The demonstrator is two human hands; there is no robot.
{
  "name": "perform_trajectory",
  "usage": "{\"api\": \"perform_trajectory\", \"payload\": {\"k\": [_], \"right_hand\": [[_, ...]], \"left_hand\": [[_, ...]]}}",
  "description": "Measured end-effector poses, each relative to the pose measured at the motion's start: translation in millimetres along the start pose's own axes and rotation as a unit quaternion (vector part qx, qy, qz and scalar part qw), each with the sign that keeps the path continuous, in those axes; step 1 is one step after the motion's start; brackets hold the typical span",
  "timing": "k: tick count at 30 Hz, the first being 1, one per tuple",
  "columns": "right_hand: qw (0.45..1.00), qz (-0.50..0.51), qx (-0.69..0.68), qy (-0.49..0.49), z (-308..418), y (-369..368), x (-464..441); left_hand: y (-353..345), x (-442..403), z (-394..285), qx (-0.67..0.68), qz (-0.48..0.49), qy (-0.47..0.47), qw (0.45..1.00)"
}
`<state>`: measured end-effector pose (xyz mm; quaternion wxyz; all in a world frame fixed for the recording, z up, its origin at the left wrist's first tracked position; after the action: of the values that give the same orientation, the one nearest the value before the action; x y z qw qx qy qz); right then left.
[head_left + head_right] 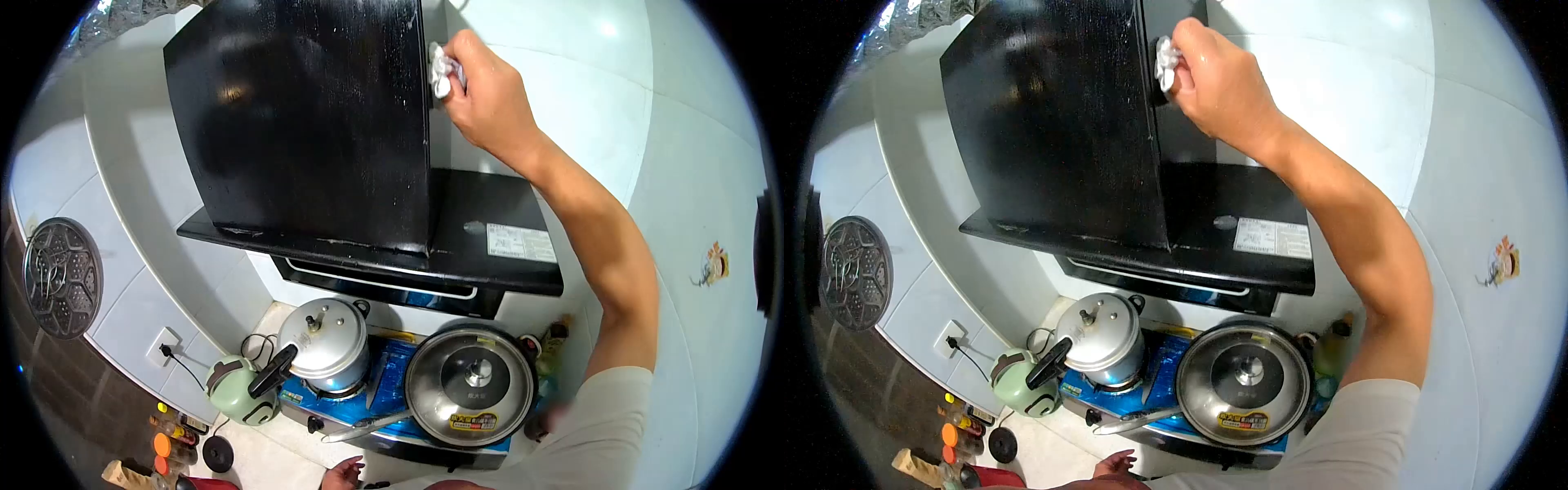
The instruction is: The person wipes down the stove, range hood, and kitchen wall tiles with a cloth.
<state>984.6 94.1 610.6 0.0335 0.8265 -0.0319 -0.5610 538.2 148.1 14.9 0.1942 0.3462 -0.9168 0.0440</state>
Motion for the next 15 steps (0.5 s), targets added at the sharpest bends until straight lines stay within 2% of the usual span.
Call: {"api": "perform_trajectory", "payload": {"k": [1, 3, 5, 7, 8, 9, 12, 15], "right_hand": [[1.0, -0.013, -0.001, 0.014, -4.8, -1.5, -7.0], [0.999, -0.033, 0.0, 0.026, -17.2, -1.8, -21.6], [0.994, -0.075, 0.069, -0.038, -27.5, 1.0, -45.6], [0.99, -0.079, -0.021, -0.113, -24.0, 0.9, -83.0], [0.989, -0.111, -0.053, -0.086, -29.5, -1.0, -93.0], [0.989, -0.136, -0.009, -0.057, -41.0, -4.1, -99.8], [0.987, -0.113, -0.015, -0.113, -54.6, -1.6, -121.3], [0.984, -0.156, 0.013, -0.086, -47.1, -4.1, -122.2]], "left_hand": [[-4.8, -1.6, -0.2, 0.072, 0.033, 0.008, 0.997], [-7.3, -5.6, -2.7, 0.04, 0.035, 0.005, 0.999], [-10.8, -7.3, -10.4, -0.017, 0.013, -0.001, 1.0], [-12.4, -9.2, -18.5, -0.041, -0.004, -0.006, 0.999], [-13.6, -10.2, -21.0, -0.045, -0.011, -0.01, 0.999], [-14.0, -11.9, -23.4, -0.048, -0.015, -0.013, 0.999], [-12.8, -9.0, -30.5, -0.063, -0.026, -0.016, 0.998], [-13.4, -12.8, -26.0, -0.06, -0.027, -0.009, 0.998]]}}
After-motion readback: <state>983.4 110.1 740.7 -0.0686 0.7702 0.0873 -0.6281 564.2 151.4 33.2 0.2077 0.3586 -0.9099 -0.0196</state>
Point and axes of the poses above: each hand's wrist, its own x-axis away from the middle knuckle, its own y-axis out of the back of the hand, z = x × y, the point moved 2 cm from there along -x, towards the middle knuckle, and after that the axes turned 1 degree about -y, right-handed, at the moved point
